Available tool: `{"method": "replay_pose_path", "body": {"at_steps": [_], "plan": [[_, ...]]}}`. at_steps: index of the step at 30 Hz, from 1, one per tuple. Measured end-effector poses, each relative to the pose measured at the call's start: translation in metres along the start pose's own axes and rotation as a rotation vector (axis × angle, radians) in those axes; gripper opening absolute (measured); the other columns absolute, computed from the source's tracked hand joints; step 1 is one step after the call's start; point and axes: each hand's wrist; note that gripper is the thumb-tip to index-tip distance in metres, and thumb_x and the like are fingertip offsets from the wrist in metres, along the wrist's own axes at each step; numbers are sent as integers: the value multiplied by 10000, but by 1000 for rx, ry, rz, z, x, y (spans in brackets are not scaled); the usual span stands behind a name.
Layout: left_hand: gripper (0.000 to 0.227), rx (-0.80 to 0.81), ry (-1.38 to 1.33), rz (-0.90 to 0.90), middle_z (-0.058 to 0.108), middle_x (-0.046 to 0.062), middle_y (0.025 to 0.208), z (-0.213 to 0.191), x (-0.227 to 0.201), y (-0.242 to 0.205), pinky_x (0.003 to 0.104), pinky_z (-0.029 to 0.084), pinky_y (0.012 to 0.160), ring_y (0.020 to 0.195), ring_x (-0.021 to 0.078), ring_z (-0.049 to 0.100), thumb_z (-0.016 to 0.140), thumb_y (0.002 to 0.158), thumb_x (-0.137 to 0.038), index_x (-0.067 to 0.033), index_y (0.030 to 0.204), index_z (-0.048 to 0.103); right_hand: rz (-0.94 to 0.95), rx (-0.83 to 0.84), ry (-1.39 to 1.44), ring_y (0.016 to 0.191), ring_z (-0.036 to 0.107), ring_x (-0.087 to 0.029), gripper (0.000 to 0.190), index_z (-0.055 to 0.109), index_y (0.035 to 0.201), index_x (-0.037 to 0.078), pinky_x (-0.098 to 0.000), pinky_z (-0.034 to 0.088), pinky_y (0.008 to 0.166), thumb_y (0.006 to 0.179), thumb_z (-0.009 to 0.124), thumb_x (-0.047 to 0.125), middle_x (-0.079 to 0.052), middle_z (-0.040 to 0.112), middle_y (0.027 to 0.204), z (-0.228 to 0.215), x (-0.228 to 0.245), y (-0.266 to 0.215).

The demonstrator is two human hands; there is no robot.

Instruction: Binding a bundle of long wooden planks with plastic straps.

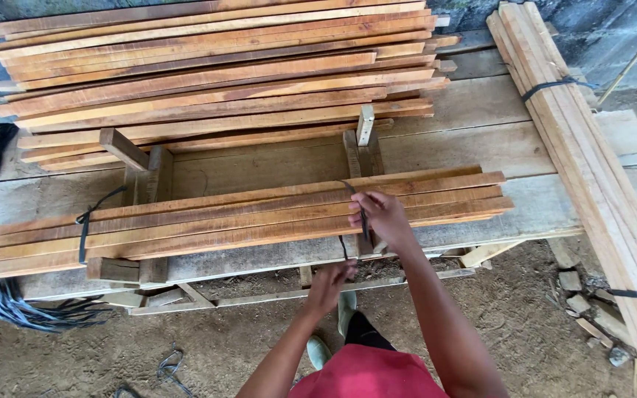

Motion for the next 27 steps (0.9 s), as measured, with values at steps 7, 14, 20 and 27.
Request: {"method": "replay_pose_path", "body": {"at_steps": [7, 14, 20, 27], "plan": [[266, 112, 84, 315, 722, 100, 947, -23, -77, 14, 463, 558, 848, 953, 348, 704, 548, 1074, -169, -188, 1270, 727, -37, 148, -185, 893, 751, -419, 302, 647, 1286, -104, -533, 656, 809, 1013, 538, -36, -397, 662, 1158, -10, 8, 63], [220, -155, 180, 488, 767, 109, 891, -38, -104, 85, 460, 580, 776, 847, 355, 716, 624, 1023, -106, -110, 1183, 775, -59, 264, -332, 923, 743, -343, 287, 656, 1232, -138, -436, 647, 818, 1023, 611, 54, -359, 703, 1109, -34, -18, 133], [148, -334, 262, 354, 721, 82, 857, -37, -96, 111, 389, 574, 637, 741, 266, 708, 710, 977, -136, -85, 1083, 799, -183, 268, -339, 859, 769, -291, 243, 736, 1156, -59, -396, 669, 763, 1031, 656, 134, -283, 762, 988, -26, 17, 139], [130, -417, 155, 237, 662, 75, 639, -38, -84, 131, 363, 468, 457, 505, 282, 644, 717, 1001, -194, -100, 972, 802, -547, 204, -492, 704, 601, -82, 272, 771, 826, 92, -282, 531, 611, 1032, 710, 259, -63, 585, 676, -20, 34, 129]]}}
Point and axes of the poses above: each hand's wrist, its own y-axis towards the middle knuckle, its own z-axis out of the palm, x = y × z
